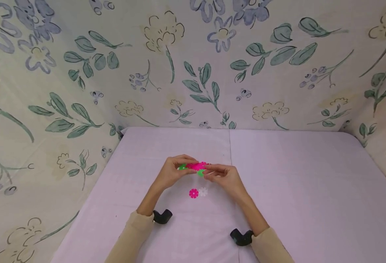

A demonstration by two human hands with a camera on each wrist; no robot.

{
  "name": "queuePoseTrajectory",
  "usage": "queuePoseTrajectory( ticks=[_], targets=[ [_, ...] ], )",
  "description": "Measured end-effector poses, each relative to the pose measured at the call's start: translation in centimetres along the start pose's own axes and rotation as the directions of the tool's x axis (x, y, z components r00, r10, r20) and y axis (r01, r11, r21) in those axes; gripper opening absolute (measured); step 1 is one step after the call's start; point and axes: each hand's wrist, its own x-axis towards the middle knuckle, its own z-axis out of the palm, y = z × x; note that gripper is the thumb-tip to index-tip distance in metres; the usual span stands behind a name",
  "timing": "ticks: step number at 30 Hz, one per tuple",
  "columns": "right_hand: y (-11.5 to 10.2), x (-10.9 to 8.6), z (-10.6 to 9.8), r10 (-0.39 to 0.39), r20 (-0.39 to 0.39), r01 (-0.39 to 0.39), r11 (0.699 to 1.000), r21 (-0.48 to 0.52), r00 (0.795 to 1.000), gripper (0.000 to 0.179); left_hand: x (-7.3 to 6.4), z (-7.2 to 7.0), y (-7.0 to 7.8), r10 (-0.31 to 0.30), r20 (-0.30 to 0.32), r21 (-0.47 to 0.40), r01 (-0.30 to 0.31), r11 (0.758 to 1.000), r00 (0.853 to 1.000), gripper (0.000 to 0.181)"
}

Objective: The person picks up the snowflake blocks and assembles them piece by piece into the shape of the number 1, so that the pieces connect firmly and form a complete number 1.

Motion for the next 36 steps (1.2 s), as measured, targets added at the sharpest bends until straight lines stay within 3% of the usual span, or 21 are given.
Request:
queuePoseTrajectory(
  ticks=[5, 10, 21, 36],
  targets=[
    [0.8, 0.1, -0.2, 0.05, 0.098, -0.042, 0.996, -0.081, 0.994, 0.04, 0.0, -0.3, -0.3, -0.035, 0.013, 0.025, 0.035, 0.999, 0.999, 0.03],
    [1.5, 0.3, -0.5, 0.075, 0.179, -0.06, 0.994, -0.087, 0.981, 0.043, -0.1, -0.4, -0.6, -0.041, 0.049, 0.033, 0.039, 0.999, 0.998, 0.03],
    [2.8, 0.5, -1.2, 0.068, 0.33, -0.015, 0.987, -0.161, 0.942, 0.04, 0.0, -0.4, -0.7, -0.046, 0.084, 0.034, 0.044, 0.998, 0.995, 0.029],
    [2.6, 0.6, -0.4, -0.037, 0.321, 0.126, 0.957, -0.26, 0.946, 0.035, 0.0, -0.4, -0.5, -0.055, 0.128, 0.026, 0.053, 0.998, 0.99, 0.028]
  ],
)
